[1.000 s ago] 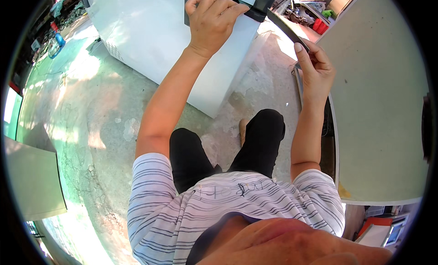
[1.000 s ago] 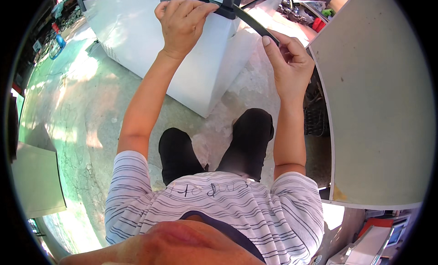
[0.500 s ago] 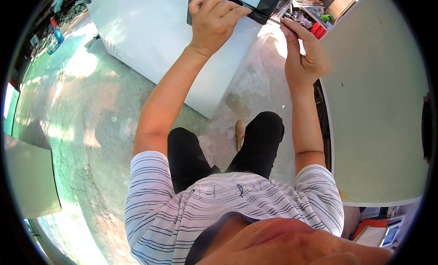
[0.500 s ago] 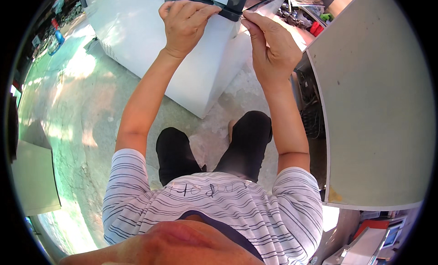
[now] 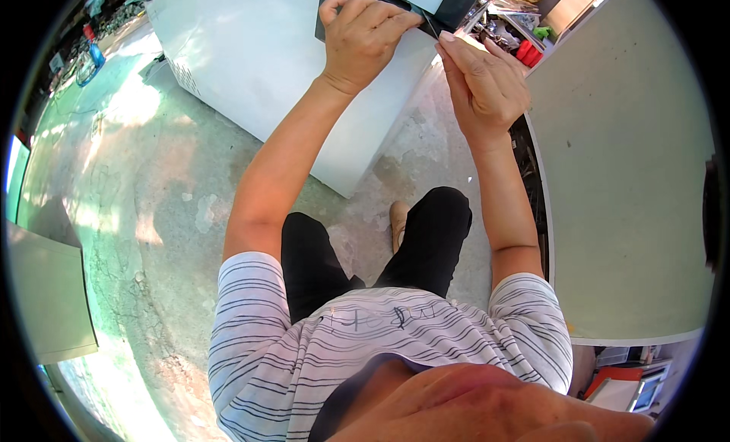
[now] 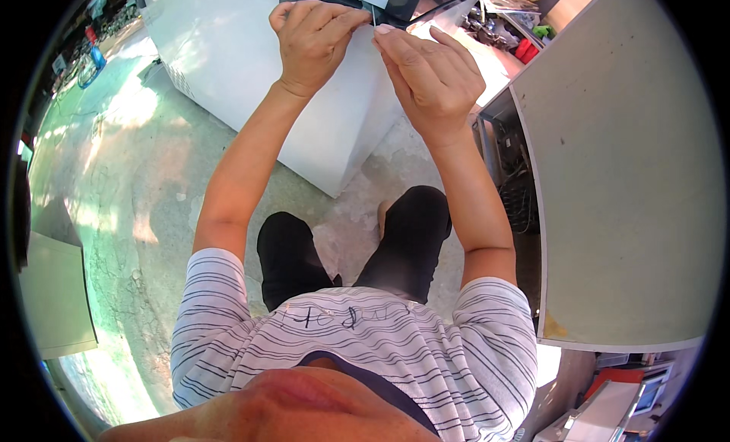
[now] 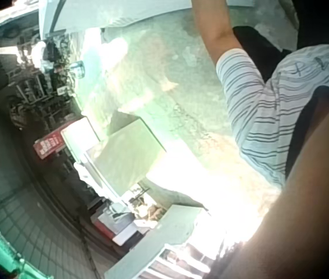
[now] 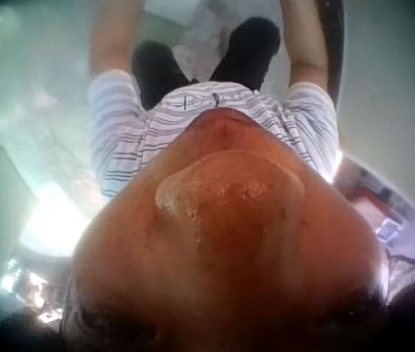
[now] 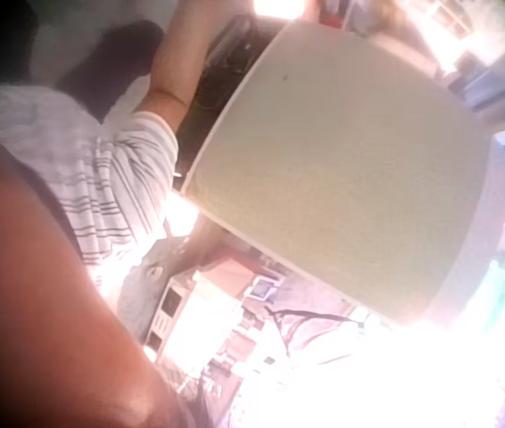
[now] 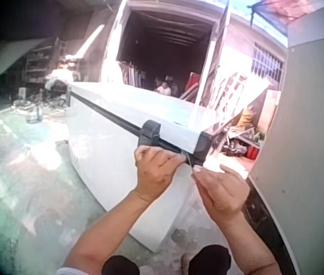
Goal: The person scrapes adhesive residue from the edge of a freezer chest with a small black blade, then applies a piece of clear adhesive tape to the corner.
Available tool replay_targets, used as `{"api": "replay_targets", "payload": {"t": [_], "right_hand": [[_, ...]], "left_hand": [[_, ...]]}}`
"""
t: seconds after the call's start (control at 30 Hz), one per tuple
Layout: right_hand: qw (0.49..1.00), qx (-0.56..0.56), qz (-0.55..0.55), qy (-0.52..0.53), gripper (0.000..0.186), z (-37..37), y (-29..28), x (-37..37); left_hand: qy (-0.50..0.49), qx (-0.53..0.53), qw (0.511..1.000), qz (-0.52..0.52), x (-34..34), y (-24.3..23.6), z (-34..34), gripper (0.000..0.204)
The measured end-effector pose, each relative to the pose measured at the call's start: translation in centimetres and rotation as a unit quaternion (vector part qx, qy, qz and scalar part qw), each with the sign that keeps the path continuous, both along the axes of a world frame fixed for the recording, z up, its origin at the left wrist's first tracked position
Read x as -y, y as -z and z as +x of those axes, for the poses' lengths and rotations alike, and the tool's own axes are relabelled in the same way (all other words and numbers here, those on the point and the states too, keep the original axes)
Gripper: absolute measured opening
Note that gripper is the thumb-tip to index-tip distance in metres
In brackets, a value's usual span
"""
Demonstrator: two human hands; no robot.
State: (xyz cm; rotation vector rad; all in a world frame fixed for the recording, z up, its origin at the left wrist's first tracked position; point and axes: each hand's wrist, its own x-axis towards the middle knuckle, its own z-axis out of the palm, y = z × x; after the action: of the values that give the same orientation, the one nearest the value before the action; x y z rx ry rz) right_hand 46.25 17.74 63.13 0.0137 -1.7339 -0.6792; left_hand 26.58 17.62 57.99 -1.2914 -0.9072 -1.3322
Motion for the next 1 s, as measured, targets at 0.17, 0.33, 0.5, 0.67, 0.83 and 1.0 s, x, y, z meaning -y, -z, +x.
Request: {"api": "replay_targets", "payload": {"t": [0.17, 0.33, 0.5, 0.67, 0.83, 1.0], "right_hand": [[0.999, 0.017, 0.029, 0.01, 0.02, -0.4, -0.2, -0.1], [0.999, 0.036, 0.025, 0.015, 0.021, -0.7, -0.2, -0.1], [0.997, 0.076, -0.009, 0.028, 0.023, -0.7, -0.5, -0.4], [0.996, 0.067, -0.06, 0.01, 0.023, -0.9, -0.2, -0.7], [0.993, 0.061, -0.098, 0.012, 0.021, -1.1, -0.4, -0.4], [0.993, 0.076, -0.094, 0.008, 0.018, -1.3, -0.9, -0.5]], "left_hand": [[0.009, 0.003, 1.0, -0.001, 0.1, 0.0, 0.0, 0.022], [0.007, 0.006, 1.0, -0.01, 0.3, 0.1, 0.1, 0.022], [0.007, 0.011, 1.0, -0.01, 0.2, 0.2, 0.1, 0.023], [0.004, 0.015, 1.0, -0.01, 0.1, 0.2, 0.2, 0.023], [0.0, 0.012, 1.0, -0.011, 0.1, 0.3, 0.0, 0.022], [0.006, 0.021, 1.0, -0.009, 0.2, 0.3, 0.2, 0.022]]}}
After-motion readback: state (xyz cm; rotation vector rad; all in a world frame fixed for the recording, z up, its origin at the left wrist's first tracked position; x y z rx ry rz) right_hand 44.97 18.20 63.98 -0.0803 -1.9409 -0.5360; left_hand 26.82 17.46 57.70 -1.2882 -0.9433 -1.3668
